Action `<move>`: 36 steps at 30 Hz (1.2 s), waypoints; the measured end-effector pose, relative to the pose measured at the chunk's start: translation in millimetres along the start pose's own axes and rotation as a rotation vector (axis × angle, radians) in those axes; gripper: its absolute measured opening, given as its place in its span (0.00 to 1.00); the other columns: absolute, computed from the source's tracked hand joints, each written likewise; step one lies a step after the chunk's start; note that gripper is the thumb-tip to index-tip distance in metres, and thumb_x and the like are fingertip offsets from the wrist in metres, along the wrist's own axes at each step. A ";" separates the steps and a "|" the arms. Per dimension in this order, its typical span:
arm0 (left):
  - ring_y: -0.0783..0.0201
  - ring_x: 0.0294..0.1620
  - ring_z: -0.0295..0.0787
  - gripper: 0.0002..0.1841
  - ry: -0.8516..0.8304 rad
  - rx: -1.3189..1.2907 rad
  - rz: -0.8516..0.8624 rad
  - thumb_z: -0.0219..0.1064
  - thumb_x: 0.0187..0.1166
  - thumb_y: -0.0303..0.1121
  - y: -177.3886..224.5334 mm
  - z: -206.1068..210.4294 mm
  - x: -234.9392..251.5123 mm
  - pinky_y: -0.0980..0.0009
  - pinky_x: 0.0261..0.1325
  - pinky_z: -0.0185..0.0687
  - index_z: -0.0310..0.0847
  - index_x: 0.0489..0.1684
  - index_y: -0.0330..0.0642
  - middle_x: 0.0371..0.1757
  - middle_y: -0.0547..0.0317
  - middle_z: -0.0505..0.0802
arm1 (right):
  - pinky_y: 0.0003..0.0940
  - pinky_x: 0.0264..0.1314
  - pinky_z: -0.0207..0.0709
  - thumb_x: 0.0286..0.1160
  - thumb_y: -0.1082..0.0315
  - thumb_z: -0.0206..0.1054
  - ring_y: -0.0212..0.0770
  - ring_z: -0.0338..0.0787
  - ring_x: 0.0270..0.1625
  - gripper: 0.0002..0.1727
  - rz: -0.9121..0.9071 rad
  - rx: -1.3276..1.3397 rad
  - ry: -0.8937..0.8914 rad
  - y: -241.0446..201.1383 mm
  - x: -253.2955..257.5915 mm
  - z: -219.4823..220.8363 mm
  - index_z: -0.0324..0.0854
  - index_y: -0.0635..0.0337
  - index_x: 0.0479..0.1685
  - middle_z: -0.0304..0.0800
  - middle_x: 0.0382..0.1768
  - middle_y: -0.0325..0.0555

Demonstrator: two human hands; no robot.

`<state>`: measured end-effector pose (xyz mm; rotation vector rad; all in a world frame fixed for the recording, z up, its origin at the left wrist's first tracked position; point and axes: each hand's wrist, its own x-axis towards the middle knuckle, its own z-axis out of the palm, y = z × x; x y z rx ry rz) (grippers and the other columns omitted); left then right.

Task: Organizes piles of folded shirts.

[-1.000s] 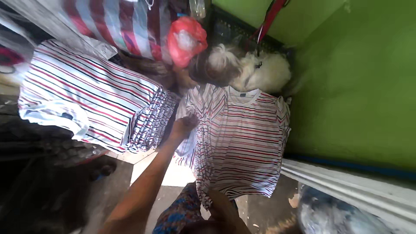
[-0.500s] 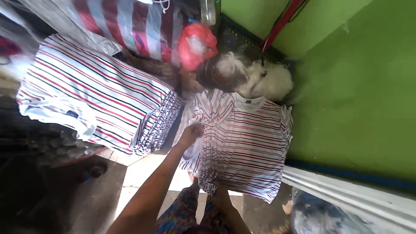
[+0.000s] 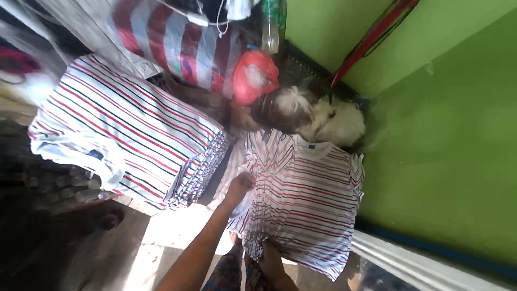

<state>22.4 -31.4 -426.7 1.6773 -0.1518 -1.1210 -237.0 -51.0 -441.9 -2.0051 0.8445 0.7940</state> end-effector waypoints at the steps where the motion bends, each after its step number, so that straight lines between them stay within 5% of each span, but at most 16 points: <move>1: 0.63 0.50 0.91 0.17 0.007 -0.007 -0.005 0.49 0.93 0.28 0.7 1.0 -1.2 0.67 0.59 0.87 0.74 0.67 0.24 0.56 0.42 0.89 | 0.55 0.86 0.64 0.77 0.69 0.67 0.61 0.75 0.82 0.30 -0.012 -0.025 -0.059 0.8 -0.7 -5.4 0.73 0.72 0.79 0.77 0.77 0.69; 7: 0.63 0.49 0.91 0.16 0.036 -0.032 -0.031 0.50 0.92 0.28 5.2 3.9 -3.2 0.66 0.58 0.87 0.75 0.67 0.25 0.55 0.43 0.89 | 0.65 0.76 0.72 0.85 0.61 0.62 0.67 0.84 0.72 0.26 -0.172 -0.162 -0.279 12.5 10.1 -37.0 0.77 0.72 0.74 0.84 0.68 0.71; 11: 0.62 0.49 0.91 0.16 0.042 -0.012 -0.027 0.50 0.92 0.28 6.5 4.7 -5.7 0.65 0.59 0.87 0.76 0.67 0.25 0.55 0.42 0.90 | 0.62 0.79 0.70 0.86 0.62 0.64 0.63 0.84 0.72 0.23 -0.290 -0.179 -0.544 -39.8 18.8 -129.5 0.80 0.69 0.71 0.86 0.67 0.67; 15: 0.62 0.49 0.92 0.16 0.063 -0.011 -0.016 0.51 0.92 0.28 3.3 7.2 -6.4 0.65 0.58 0.88 0.78 0.65 0.25 0.55 0.42 0.90 | 0.48 0.65 0.83 0.85 0.71 0.61 0.53 0.92 0.54 0.15 -0.484 0.088 -0.298 -80.3 63.2 -234.4 0.83 0.77 0.58 0.91 0.51 0.65; 19: 0.65 0.45 0.92 0.14 0.107 -0.021 -0.025 0.52 0.91 0.27 1.7 11.8 -6.4 0.67 0.55 0.89 0.78 0.61 0.25 0.52 0.45 0.91 | 0.44 0.66 0.83 0.90 0.70 0.54 0.51 0.91 0.57 0.18 -0.326 0.200 0.115 -129.9 108.4 -312.3 0.77 0.78 0.64 0.88 0.56 0.67; 23: 0.62 0.45 0.92 0.14 0.144 0.015 -0.044 0.52 0.91 0.27 3.9 14.6 -7.7 0.65 0.56 0.89 0.79 0.60 0.24 0.51 0.43 0.91 | 0.45 0.72 0.76 0.90 0.71 0.53 0.55 0.87 0.63 0.18 -0.237 0.126 0.290 -134.5 151.9 -326.2 0.79 0.77 0.63 0.85 0.61 0.69; 36: 0.52 0.46 0.93 0.13 0.213 0.095 -0.017 0.54 0.88 0.24 5.0 22.8 -11.0 0.55 0.58 0.88 0.80 0.55 0.20 0.47 0.36 0.91 | 0.47 0.80 0.71 0.89 0.72 0.54 0.56 0.83 0.73 0.17 -0.200 0.011 0.201 -133.0 195.1 -306.8 0.80 0.74 0.66 0.83 0.68 0.67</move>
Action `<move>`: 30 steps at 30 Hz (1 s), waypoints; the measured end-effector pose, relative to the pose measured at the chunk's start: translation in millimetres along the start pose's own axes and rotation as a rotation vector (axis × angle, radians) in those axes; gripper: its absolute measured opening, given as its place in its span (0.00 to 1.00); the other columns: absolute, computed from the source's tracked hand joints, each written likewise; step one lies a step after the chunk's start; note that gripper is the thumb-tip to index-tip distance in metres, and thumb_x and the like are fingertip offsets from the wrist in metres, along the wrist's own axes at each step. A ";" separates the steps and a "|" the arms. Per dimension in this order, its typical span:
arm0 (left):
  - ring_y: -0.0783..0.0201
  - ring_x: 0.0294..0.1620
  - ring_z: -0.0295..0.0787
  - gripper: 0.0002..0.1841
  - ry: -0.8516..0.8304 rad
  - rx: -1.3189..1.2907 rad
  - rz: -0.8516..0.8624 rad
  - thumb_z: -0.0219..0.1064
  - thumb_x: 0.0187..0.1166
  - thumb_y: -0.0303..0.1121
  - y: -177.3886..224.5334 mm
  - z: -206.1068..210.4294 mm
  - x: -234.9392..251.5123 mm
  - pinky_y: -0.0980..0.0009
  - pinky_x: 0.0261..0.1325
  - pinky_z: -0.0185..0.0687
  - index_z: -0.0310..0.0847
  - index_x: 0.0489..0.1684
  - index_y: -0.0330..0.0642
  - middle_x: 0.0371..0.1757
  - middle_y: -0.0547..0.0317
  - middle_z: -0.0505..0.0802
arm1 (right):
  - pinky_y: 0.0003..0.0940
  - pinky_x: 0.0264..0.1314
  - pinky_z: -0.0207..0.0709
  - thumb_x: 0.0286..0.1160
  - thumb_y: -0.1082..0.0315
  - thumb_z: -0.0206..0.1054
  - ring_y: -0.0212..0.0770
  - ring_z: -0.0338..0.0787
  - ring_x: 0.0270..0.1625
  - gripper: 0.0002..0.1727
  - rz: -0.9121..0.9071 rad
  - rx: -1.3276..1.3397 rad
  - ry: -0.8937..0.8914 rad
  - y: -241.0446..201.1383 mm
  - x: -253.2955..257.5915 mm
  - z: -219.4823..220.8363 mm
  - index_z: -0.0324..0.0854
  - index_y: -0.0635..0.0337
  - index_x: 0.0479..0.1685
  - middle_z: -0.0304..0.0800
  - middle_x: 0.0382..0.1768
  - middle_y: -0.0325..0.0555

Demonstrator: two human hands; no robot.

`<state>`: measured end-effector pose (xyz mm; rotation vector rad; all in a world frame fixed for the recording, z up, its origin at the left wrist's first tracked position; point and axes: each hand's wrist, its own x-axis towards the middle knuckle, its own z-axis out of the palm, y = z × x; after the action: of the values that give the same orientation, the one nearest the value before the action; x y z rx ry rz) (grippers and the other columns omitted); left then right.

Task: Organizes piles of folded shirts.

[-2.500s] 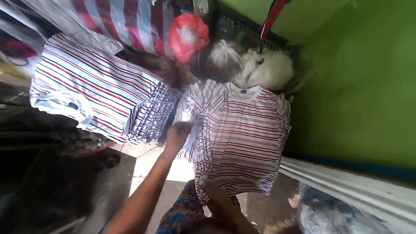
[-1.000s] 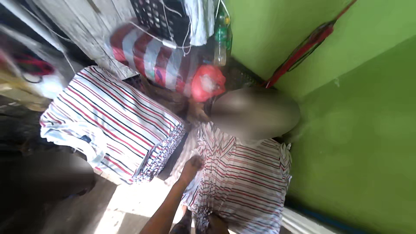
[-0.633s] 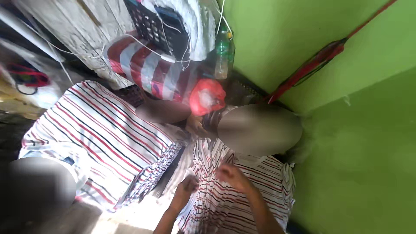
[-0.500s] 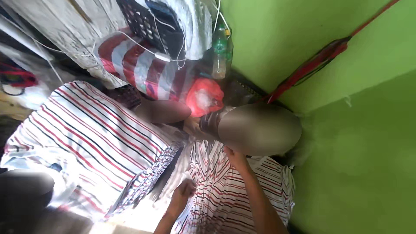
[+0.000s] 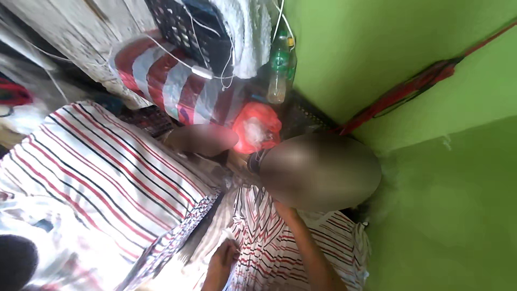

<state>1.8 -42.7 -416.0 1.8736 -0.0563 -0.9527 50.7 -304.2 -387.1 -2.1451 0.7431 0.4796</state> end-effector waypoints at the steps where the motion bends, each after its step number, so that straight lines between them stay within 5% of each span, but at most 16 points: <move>1: 0.50 0.46 0.93 0.13 0.001 0.009 0.005 0.54 0.88 0.24 0.2 0.2 0.0 0.54 0.58 0.88 0.80 0.55 0.20 0.48 0.35 0.91 | 0.47 0.80 0.72 0.89 0.72 0.55 0.57 0.83 0.73 0.17 -0.003 -0.012 0.000 0.1 0.2 2.9 0.80 0.74 0.66 0.82 0.69 0.67; 16: 0.47 0.47 0.92 0.15 0.000 0.084 0.058 0.54 0.88 0.27 -11.2 2.9 4.0 0.50 0.59 0.86 0.80 0.54 0.19 0.47 0.34 0.91 | 0.45 0.80 0.72 0.86 0.72 0.57 0.58 0.83 0.72 0.17 -0.117 0.028 0.079 12.5 -11.1 11.1 0.82 0.74 0.64 0.83 0.67 0.68; 23: 0.47 0.46 0.92 0.15 0.031 0.125 0.087 0.56 0.86 0.26 -10.8 4.5 3.8 0.49 0.58 0.87 0.80 0.53 0.18 0.45 0.34 0.91 | 0.49 0.73 0.80 0.77 0.82 0.59 0.64 0.87 0.67 0.15 -0.507 0.183 0.560 -79.7 30.2 -15.0 0.85 0.76 0.58 0.85 0.63 0.72; 27: 0.51 0.44 0.92 0.15 0.035 0.132 0.079 0.55 0.87 0.27 -8.9 5.2 3.7 0.52 0.56 0.87 0.80 0.53 0.19 0.43 0.36 0.91 | 0.50 0.85 0.66 0.80 0.73 0.64 0.59 0.73 0.83 0.24 -0.254 -0.082 0.293 -125.9 77.0 -27.4 0.76 0.69 0.75 0.76 0.77 0.66; 30: 0.52 0.43 0.91 0.15 0.051 0.135 0.058 0.55 0.87 0.27 -5.8 7.3 3.1 0.53 0.55 0.87 0.80 0.54 0.19 0.43 0.36 0.91 | 0.60 0.90 0.52 0.79 0.70 0.65 0.65 0.63 0.88 0.28 -0.201 -0.286 0.174 -132.5 99.5 -17.3 0.72 0.67 0.80 0.72 0.80 0.67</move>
<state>-2.7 -46.6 -423.8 2.0089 -0.1469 -0.8793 213.4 -284.9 -356.9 -2.5234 0.5702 0.3096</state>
